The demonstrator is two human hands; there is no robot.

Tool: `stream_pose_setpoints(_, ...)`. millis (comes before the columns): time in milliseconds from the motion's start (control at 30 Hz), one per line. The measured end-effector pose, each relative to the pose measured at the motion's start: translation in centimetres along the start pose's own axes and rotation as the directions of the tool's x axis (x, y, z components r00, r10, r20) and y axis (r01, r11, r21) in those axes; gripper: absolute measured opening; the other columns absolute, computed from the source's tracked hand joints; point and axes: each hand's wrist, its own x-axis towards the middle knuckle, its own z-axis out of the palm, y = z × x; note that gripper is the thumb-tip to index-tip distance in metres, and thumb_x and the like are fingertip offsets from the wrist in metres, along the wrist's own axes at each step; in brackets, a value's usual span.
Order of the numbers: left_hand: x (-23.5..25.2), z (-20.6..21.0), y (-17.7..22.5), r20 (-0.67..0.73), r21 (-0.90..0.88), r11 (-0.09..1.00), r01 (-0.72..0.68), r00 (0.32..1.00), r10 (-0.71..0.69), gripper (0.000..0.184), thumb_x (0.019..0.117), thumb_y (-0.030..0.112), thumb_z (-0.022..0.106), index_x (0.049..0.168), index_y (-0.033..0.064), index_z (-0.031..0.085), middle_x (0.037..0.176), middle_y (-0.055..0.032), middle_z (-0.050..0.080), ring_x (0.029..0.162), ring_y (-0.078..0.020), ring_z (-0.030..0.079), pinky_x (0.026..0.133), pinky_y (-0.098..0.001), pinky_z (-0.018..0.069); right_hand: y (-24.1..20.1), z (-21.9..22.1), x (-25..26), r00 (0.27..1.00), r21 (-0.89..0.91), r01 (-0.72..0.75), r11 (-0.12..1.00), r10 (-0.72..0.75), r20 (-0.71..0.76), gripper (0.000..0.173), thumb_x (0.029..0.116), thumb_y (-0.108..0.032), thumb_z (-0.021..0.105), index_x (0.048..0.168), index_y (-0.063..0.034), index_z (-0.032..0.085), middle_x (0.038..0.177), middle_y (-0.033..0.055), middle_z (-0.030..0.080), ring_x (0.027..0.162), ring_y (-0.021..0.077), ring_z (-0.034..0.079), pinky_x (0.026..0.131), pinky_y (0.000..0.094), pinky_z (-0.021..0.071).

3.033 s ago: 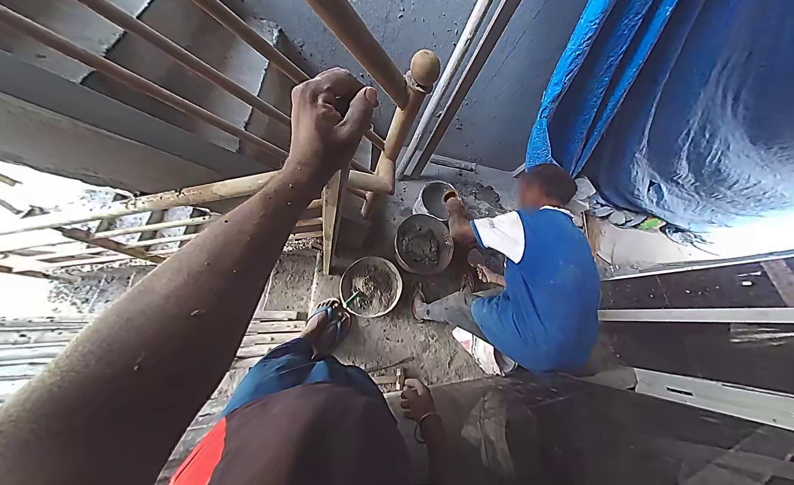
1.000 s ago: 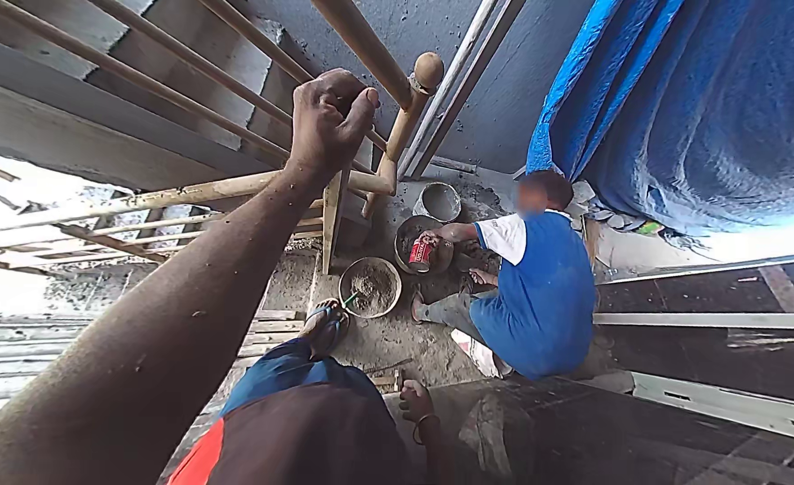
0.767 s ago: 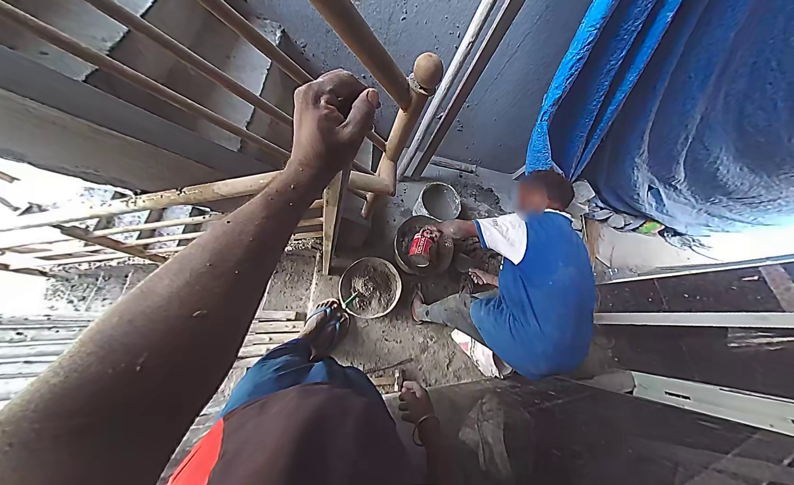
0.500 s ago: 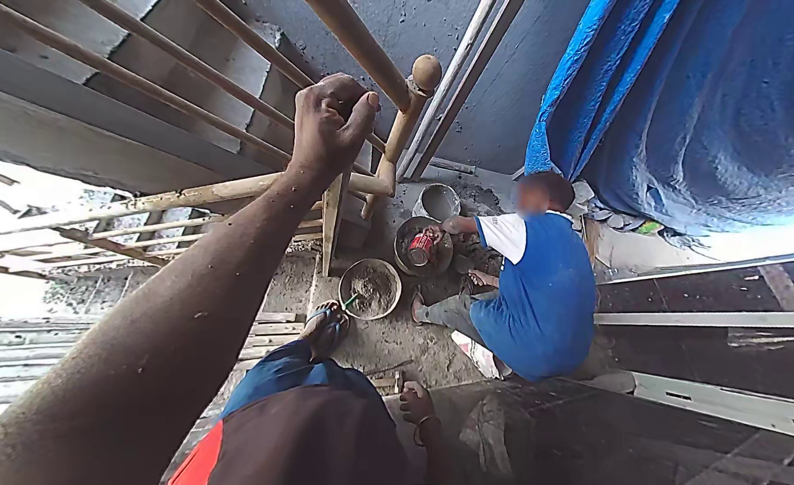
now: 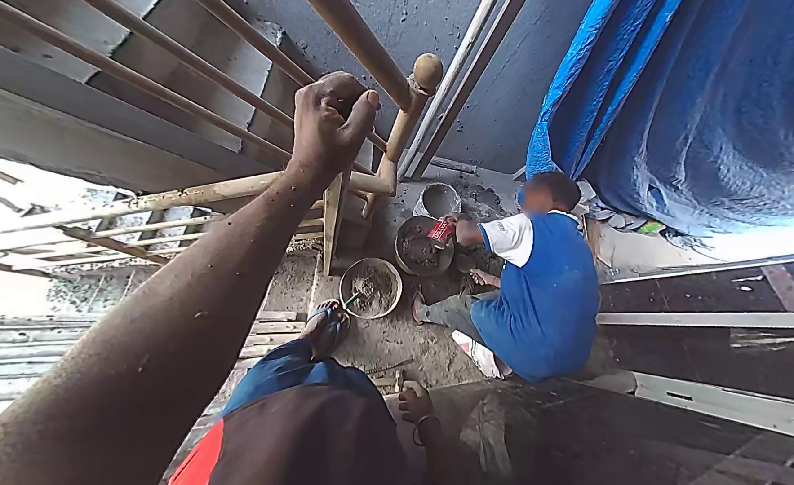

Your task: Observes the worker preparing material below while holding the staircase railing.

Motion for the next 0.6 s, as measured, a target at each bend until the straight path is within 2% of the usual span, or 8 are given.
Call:
stream_pose_setpoints(167, 0.0, -0.04, -0.12, -0.001, 0.001, 1.0, 0.007, 1.0, -0.007, 0.028, 0.1027, 0.028, 0.054, 0.088, 0.0085, 0.067, 0.078, 0.0001, 0.069, 0.067, -0.007, 0.065, 0.063, -0.0288, 0.0554, 0.34, 0.0, 0.41, 1.0, 0.018, -0.007, 1.0, 0.008, -0.005, 0.045, 0.1058, -0.028, 0.056, 0.145, -0.0076, 0.051, 0.124, 0.0211, 0.067, 0.099, 0.0338, 0.07, 0.081, 0.051, 0.0578)
stream_pose_setpoints(467, -0.02, -0.25, -0.2, 0.016, 0.013, 1.0, 0.008, 1.0, -0.008, 0.03, 0.1036, 0.03, 0.053, 0.087, 0.0101, 0.067, 0.078, 0.0012, 0.067, 0.068, -0.006, 0.064, 0.063, -0.0281, 0.0531, 0.28, 0.1, 0.26, 0.999, -0.04, 0.029, 0.999, -0.028, 0.025, 0.04, 0.1071, -0.026, 0.053, 0.142, -0.0073, 0.053, 0.123, 0.02, 0.067, 0.098, 0.0336, 0.07, 0.08, 0.0515, 0.0582)
stream_pose_setpoints(600, 0.07, -0.1, -0.43, 0.015, -0.013, 1.0, -0.002, 1.0, 0.002, 0.029, 0.1034, 0.029, 0.053, 0.086, 0.0099, 0.066, 0.077, 0.001, 0.068, 0.068, -0.0073, 0.066, 0.064, -0.0297, 0.0558, 0.11, 0.19, 0.23, 0.999, -0.035, 0.031, 0.999, -0.031, 0.02, 0.04, 0.1066, -0.025, 0.053, 0.142, -0.0071, 0.054, 0.122, 0.0198, 0.068, 0.096, 0.0328, 0.071, 0.08, 0.0503, 0.0586)
